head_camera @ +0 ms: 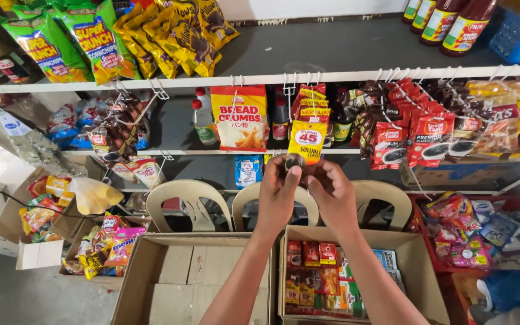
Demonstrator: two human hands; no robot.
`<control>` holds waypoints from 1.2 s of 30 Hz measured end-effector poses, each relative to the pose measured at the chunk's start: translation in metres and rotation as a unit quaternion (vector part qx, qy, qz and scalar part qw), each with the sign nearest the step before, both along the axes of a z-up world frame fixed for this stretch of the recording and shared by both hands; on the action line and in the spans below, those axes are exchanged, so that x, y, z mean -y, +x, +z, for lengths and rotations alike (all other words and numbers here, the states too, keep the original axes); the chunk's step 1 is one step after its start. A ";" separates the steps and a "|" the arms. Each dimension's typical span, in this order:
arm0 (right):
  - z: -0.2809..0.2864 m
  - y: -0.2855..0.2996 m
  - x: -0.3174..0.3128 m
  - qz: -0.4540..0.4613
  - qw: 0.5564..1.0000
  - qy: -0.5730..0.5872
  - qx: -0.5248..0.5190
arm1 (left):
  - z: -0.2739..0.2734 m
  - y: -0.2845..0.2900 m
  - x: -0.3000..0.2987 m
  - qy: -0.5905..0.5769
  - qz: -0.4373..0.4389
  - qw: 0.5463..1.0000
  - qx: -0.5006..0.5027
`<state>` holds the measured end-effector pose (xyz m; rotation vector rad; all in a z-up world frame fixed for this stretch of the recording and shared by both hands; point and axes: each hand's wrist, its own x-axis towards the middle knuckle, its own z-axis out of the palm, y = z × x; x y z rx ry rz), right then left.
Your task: The recorder organizes small packets of coffee and food items into cardboard boxes and onto shelves in a grocery store.
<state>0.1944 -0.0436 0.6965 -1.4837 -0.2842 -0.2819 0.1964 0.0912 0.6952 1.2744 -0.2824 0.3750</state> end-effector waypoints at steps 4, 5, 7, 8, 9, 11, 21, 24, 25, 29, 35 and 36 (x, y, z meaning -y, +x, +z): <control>0.000 -0.028 0.015 0.043 0.998 0.045 -0.011 | 0.001 -0.034 -0.006 -0.063 -0.093 0.993 -0.036; 0.004 -0.033 0.019 0.059 0.997 0.055 0.002 | 0.004 -0.040 -0.009 -0.046 -0.111 0.991 -0.051; 0.006 -0.037 0.034 0.056 0.996 0.065 0.005 | -0.001 -0.045 -0.015 -0.016 -0.136 0.988 -0.065; 0.006 -0.041 0.042 0.055 0.996 0.074 0.009 | -0.005 -0.050 -0.017 0.013 -0.160 0.984 -0.078; 0.007 -0.046 0.049 0.053 0.996 0.073 0.005 | -0.006 -0.053 -0.019 0.012 -0.162 0.983 -0.081; 0.009 -0.053 0.064 0.006 0.999 -0.008 -0.040 | -0.007 -0.058 -0.022 0.039 -0.198 0.974 -0.105; -0.080 -0.096 0.092 0.033 0.979 -0.022 -0.198 | -0.065 -0.065 -0.020 -0.077 -0.188 0.956 -0.211; -0.116 -0.115 0.098 0.048 0.959 -0.038 -0.278 | -0.091 -0.069 -0.009 -0.154 -0.189 0.942 -0.230; -0.121 -0.120 0.099 0.052 0.953 -0.062 -0.292 | -0.101 -0.073 -0.004 -0.165 -0.176 0.939 -0.246; -0.112 -0.127 0.092 0.069 0.945 -0.071 -0.312 | -0.135 -0.088 0.009 -0.138 -0.150 0.936 -0.287; -0.159 -0.140 0.096 0.077 0.922 -0.111 -0.363 | -0.161 -0.111 0.023 -0.097 -0.169 0.901 -0.386; -0.172 -0.141 0.097 0.076 0.919 -0.110 -0.370 | -0.181 -0.116 0.027 -0.098 -0.171 0.898 -0.393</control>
